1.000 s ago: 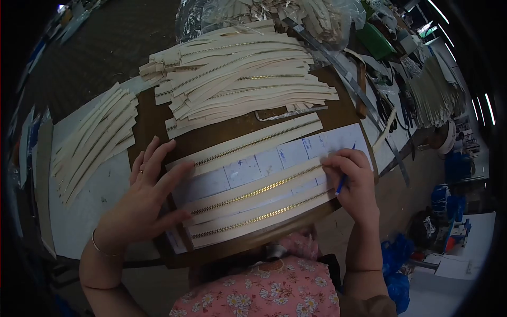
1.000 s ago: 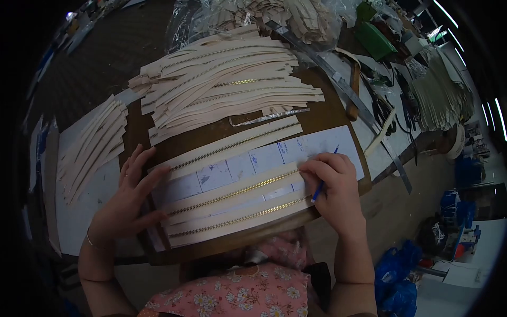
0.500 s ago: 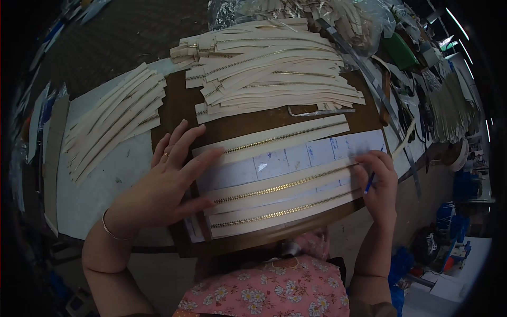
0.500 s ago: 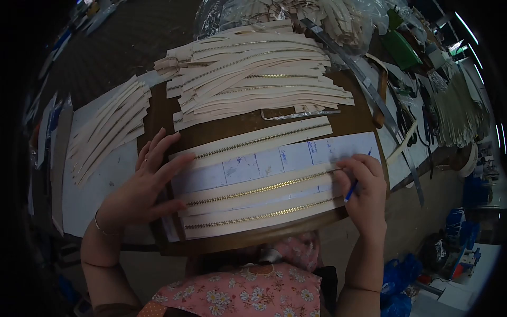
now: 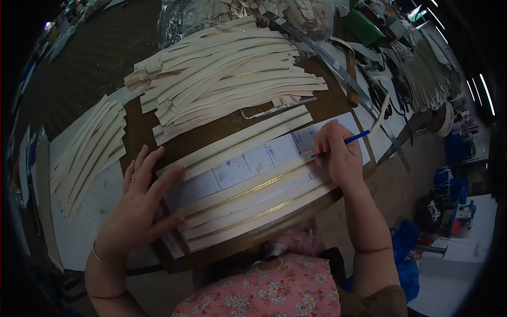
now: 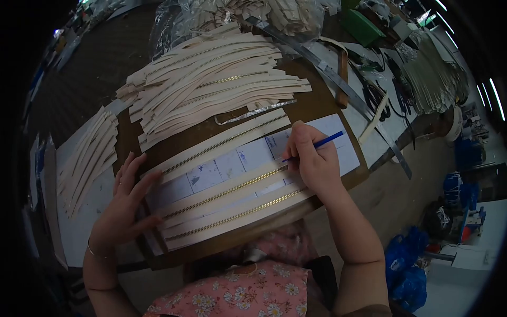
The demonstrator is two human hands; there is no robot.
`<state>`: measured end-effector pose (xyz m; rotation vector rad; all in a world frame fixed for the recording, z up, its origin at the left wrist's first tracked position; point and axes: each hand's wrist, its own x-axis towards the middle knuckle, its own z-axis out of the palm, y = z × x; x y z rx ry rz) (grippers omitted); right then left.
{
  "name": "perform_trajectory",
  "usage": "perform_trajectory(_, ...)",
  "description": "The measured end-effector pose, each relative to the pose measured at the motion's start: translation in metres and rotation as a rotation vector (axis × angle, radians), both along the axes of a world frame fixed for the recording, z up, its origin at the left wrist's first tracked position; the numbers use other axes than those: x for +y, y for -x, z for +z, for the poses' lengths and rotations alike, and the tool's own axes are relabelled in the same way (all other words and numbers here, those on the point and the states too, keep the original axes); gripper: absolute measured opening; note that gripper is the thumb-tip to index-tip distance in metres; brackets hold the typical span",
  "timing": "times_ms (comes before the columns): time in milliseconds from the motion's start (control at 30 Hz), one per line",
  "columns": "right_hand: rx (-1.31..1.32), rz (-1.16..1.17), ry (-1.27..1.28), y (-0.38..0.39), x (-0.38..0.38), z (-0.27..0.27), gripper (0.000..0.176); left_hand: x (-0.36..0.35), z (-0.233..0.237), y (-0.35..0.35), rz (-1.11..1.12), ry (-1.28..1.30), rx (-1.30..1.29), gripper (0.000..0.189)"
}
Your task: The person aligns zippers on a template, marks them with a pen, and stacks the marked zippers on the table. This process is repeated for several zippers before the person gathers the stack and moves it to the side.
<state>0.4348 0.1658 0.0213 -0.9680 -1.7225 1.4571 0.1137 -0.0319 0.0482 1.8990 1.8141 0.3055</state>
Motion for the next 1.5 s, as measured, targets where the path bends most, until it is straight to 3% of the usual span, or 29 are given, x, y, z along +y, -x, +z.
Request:
perform_trajectory(233,-0.092,-0.108,-0.074,0.009,-0.008,0.004,0.043,-0.001,0.0,0.0,0.012,0.029,0.04,0.076)
perform_trajectory(700,-0.11,-0.024,-0.184,0.007,-0.007,-0.004,0.032,-0.001,-0.003,0.002,0.01,0.015,0.044,0.079)
perform_trajectory(833,-0.12,-0.025,-0.186,0.008,-0.008,0.0,0.034,-0.001,-0.003,0.004,-0.013,0.046,0.085,0.085)
perform_trajectory(900,-0.103,-0.074,-0.043,0.009,-0.01,0.004,0.039,0.0,-0.002,0.003,-0.011,0.052,0.08,0.085)
perform_trajectory(1100,-0.056,0.003,-0.15,0.004,-0.005,-0.005,0.05,0.0,-0.002,0.0,0.017,0.027,0.041,0.081)
perform_trajectory(1500,-0.174,0.057,-0.214,0.001,-0.007,-0.005,0.044,-0.001,-0.003,0.0,0.028,0.02,0.044,0.082)
